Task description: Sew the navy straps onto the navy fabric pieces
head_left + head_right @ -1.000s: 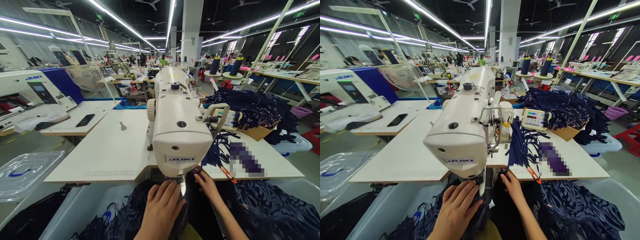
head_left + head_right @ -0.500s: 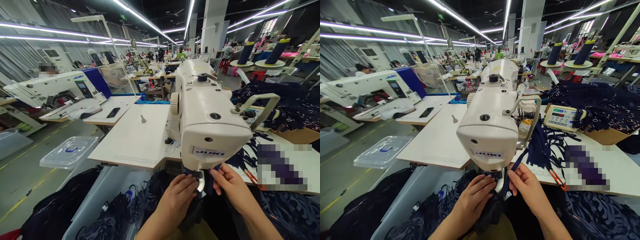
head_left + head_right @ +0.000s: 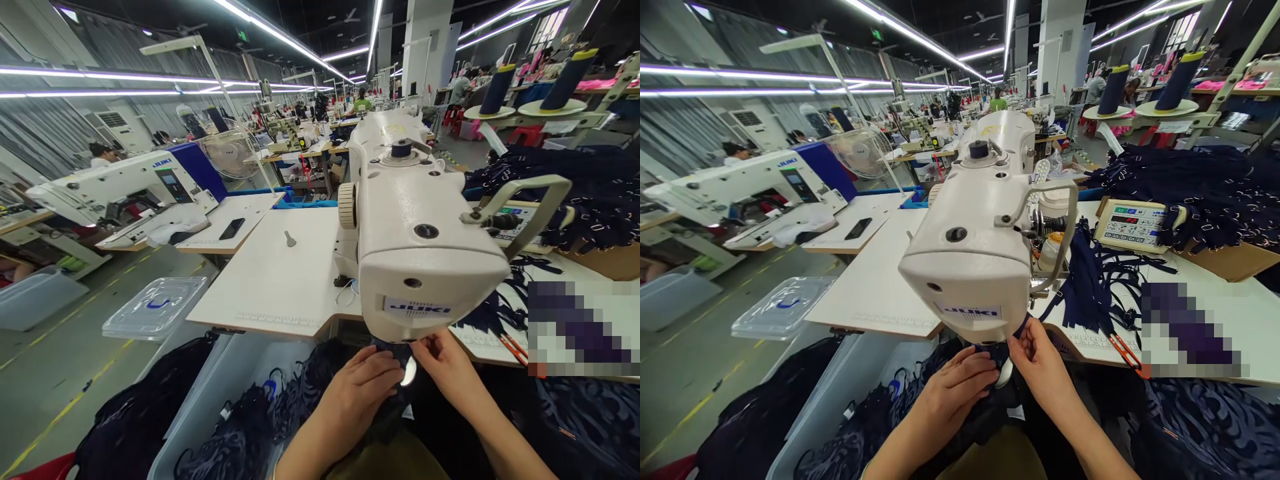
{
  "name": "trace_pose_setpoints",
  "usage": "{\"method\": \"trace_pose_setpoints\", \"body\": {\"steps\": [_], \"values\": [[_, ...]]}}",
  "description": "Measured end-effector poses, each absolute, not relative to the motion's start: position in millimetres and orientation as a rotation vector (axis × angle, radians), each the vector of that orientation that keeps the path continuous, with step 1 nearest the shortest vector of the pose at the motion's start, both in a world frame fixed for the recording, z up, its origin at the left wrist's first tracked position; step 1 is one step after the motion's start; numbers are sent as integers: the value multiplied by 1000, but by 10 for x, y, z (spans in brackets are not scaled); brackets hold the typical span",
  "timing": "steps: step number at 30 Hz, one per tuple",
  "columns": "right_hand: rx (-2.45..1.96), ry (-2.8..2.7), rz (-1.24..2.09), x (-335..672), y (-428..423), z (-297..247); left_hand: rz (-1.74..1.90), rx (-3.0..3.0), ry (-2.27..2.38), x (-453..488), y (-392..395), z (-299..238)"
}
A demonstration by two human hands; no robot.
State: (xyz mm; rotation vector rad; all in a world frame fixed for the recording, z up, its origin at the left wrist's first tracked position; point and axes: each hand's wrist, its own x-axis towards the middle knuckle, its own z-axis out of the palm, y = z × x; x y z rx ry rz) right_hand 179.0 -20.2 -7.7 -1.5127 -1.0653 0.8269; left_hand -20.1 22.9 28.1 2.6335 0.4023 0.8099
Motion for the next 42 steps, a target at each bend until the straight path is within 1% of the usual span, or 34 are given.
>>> {"method": "trace_pose_setpoints", "body": {"steps": [15,17,22,25,33,42], "values": [[-1593,-1083,838,1788,-212,-89,569,2914,329,-223,238,350],[-1593,-1120,831,1812,-190,-62,590,2951,355,-198,224,377],[-1680,-1262,827,1901,-92,-23,756,3023,592,-107,131,336],[-1698,-1275,818,1911,-59,-41,828,3044,599,-81,97,292],[-1717,-1259,694,1896,-71,-76,794,3074,664,-76,89,241],[-1647,-1394,728,1987,51,90,868,3052,891,19,-11,174]]}}
